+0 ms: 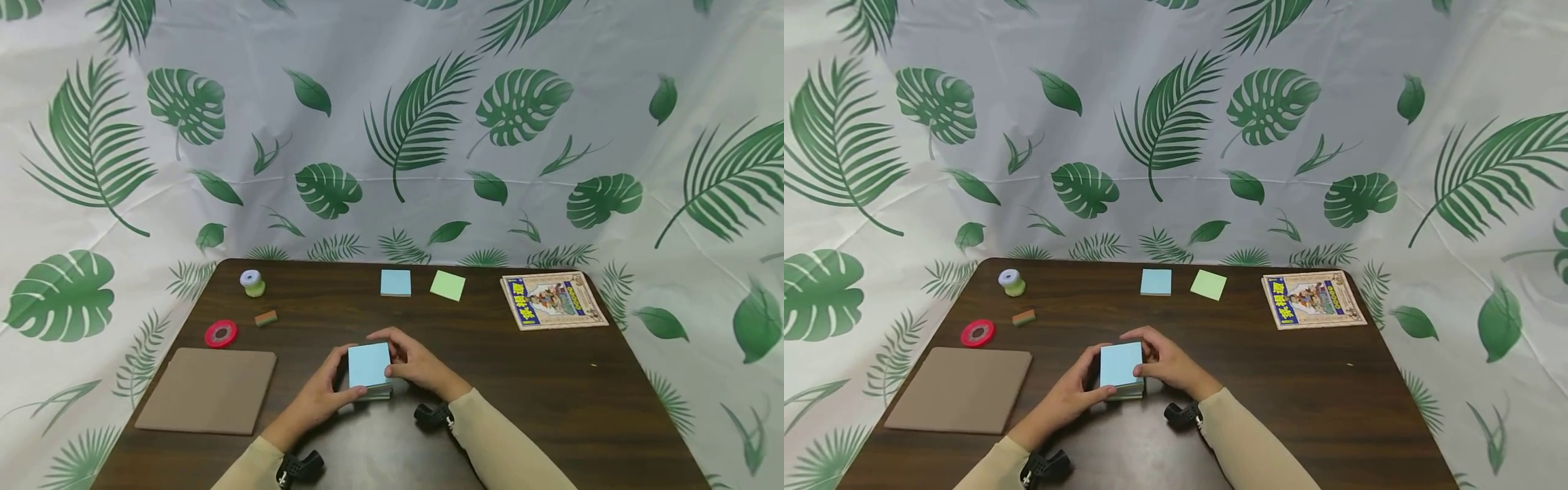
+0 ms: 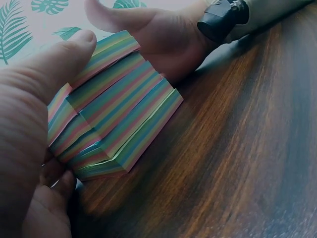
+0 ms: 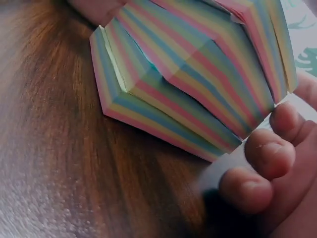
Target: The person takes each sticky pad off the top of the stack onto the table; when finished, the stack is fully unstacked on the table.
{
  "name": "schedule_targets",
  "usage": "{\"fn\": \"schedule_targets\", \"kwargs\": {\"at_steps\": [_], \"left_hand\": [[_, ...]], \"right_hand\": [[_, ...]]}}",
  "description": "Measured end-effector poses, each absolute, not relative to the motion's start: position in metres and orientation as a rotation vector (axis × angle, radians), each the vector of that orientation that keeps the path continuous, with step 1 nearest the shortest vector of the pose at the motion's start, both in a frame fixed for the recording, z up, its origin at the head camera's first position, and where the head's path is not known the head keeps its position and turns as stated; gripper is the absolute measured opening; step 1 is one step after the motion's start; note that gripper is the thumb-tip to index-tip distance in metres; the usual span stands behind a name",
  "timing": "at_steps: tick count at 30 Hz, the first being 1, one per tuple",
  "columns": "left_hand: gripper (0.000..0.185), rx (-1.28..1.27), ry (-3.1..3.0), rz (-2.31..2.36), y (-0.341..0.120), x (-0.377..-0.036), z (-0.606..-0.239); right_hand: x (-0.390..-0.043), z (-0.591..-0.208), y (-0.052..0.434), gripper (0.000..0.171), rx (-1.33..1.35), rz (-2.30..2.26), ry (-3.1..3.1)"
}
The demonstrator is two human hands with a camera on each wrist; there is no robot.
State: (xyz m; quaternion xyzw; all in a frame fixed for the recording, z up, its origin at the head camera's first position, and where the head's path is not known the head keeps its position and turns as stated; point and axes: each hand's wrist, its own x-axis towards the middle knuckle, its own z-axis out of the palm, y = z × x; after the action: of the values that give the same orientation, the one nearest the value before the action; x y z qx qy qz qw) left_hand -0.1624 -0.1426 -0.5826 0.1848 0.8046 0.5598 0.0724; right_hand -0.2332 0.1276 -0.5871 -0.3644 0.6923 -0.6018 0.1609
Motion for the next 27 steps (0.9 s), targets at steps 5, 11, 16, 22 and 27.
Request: {"fn": "schedule_targets", "kwargs": {"at_steps": [5, 11, 16, 22, 27], "left_hand": [[0.078, 0.571, 2.404, 1.688, -0.1422, -0.1625, -0.5816], [0.078, 0.580, 2.395, 1.698, -0.1422, -0.1638, -0.5794], [0.078, 0.563, 2.423, 1.668, -0.1432, -0.1637, -0.5790], [0.080, 0.555, 2.431, 1.650, -0.1423, -0.1635, -0.5792], [0.081, 0.542, 2.424, 1.651, -0.1410, -0.1632, -0.5792]], "right_hand": [[-0.2316, -0.5846, 0.1272, 0.075, -1.064, -1.611, 2.096], [-0.2299, -0.5798, 0.1259, 0.060, -0.994, -1.592, 2.135], [-0.2291, -0.5769, 0.1252, 0.059, -0.969, -1.602, 2.112], [-0.2289, -0.5775, 0.1251, 0.062, -0.911, -1.686, 2.079], [-0.2289, -0.5789, 0.1267, 0.065, -0.878, -1.822, 2.084]]}}
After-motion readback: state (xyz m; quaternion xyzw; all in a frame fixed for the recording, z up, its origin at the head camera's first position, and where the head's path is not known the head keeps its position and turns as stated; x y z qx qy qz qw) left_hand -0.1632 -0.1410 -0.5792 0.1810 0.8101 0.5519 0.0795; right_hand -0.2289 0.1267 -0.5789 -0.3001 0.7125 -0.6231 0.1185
